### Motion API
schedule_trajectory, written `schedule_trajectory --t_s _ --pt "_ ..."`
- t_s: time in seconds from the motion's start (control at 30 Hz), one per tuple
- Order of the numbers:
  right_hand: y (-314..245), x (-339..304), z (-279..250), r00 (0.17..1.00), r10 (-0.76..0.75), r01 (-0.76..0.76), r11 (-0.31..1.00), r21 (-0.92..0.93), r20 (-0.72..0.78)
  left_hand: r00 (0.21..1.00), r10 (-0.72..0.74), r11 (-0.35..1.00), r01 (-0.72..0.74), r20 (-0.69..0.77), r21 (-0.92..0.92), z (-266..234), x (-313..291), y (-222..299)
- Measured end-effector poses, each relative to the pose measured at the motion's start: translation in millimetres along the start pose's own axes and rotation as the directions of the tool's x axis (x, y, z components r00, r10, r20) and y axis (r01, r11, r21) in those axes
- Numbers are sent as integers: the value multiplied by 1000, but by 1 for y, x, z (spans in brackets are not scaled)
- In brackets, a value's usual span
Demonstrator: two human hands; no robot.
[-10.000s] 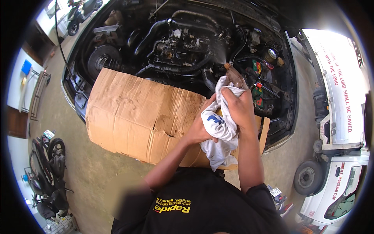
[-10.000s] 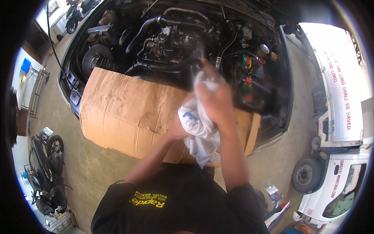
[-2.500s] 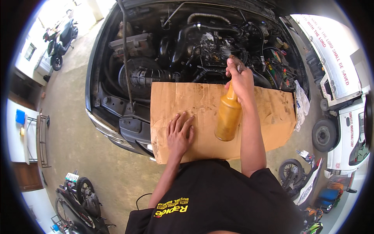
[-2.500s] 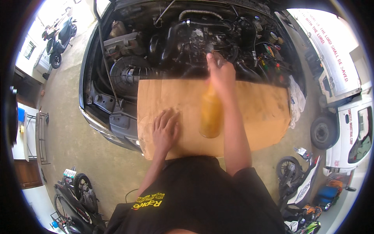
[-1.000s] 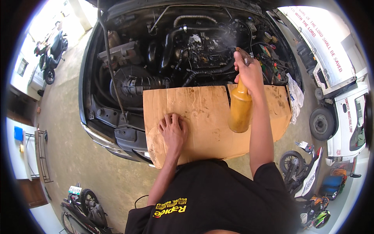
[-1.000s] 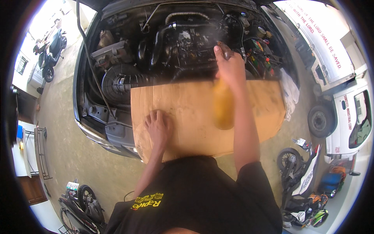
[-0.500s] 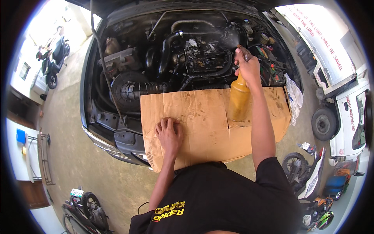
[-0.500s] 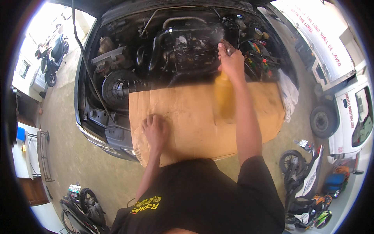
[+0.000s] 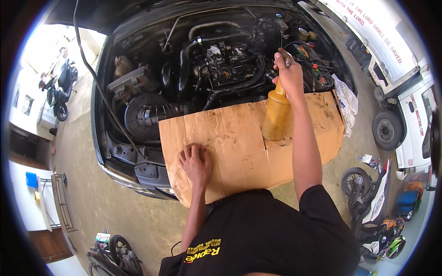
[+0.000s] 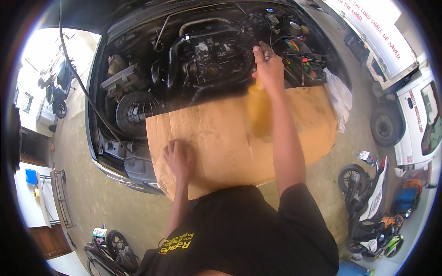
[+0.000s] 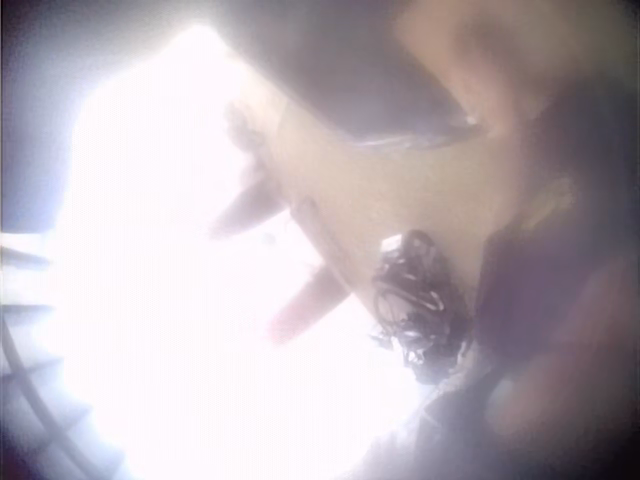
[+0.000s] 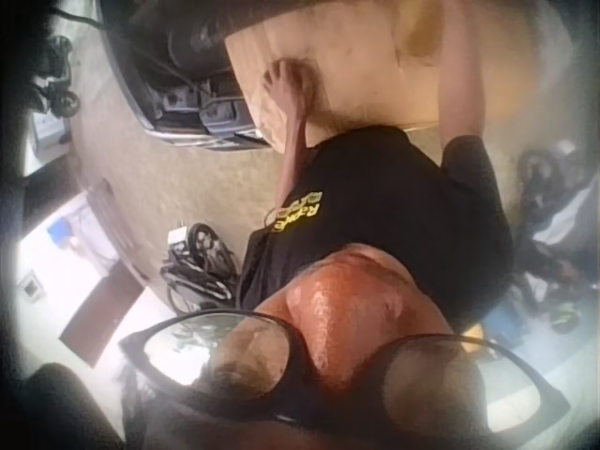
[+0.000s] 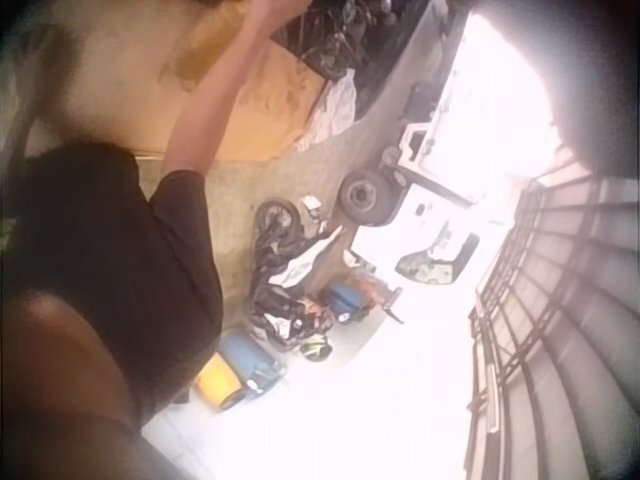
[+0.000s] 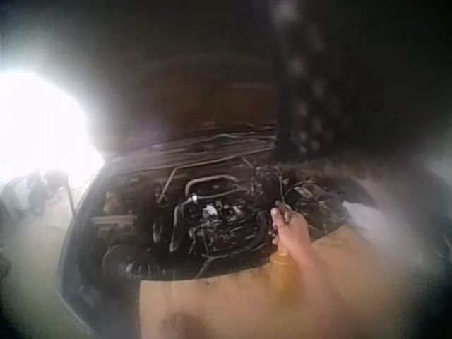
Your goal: The person sprays a white liquid from a spray bottle onto a cardboard sheet placed over the engine bay, then wipes the engine components with a cloth. They later use a yellow squeeze bottle to apply a yellow liquid to various engine parts, continuing to wipe and treat the surfaces.
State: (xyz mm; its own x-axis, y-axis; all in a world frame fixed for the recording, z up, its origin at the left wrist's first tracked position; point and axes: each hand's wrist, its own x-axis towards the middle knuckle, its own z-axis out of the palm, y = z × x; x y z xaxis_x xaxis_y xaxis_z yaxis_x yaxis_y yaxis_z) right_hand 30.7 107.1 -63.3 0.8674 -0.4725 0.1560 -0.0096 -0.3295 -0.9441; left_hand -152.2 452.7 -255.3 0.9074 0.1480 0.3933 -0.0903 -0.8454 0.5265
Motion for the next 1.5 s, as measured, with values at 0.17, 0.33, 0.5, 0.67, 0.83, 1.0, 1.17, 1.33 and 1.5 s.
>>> schedule_trajectory --t_s 0.17,0.33,0.5,0.67,0.83,1.0,1.17,1.33,1.5 --pt "1 3 6 1000 27 -28 999 -21 -8 999 -22 1000 21 29 13 0 2 -1" --pt "4 5 6 1000 22 -22 1000 0 -17 1000 -13 1000 13 27 -10 -1 1 -2" --pt "8 7 1 999 31 -31 999 -20 -12 999 -13 1000 14 34 -19 0 2 -3" --pt "4 3 1 998 36 -37 999 18 51 998 -33 999 34 56 -13 -1 1 -3" --pt "-10 -19 20 964 -134 133 991 21 229 998 -29 999 30 48 -22 -2 2 -3" --pt "-23 -36 33 942 -172 206 974 -94 287 999 -16 999 18 33 -38 -4 1 -2" --pt "-27 -38 39 931 -128 169 981 -94 342 1000 -4 1000 4 8 -26 -6 1 1" --pt "-26 -40 42 916 -130 169 983 -71 378 1000 -4 999 5 3 -51 -9 2 2" --pt "-26 -40 43 918 -95 137 987 -83 384 1000 -5 998 5 8 -68 -8 3 0"
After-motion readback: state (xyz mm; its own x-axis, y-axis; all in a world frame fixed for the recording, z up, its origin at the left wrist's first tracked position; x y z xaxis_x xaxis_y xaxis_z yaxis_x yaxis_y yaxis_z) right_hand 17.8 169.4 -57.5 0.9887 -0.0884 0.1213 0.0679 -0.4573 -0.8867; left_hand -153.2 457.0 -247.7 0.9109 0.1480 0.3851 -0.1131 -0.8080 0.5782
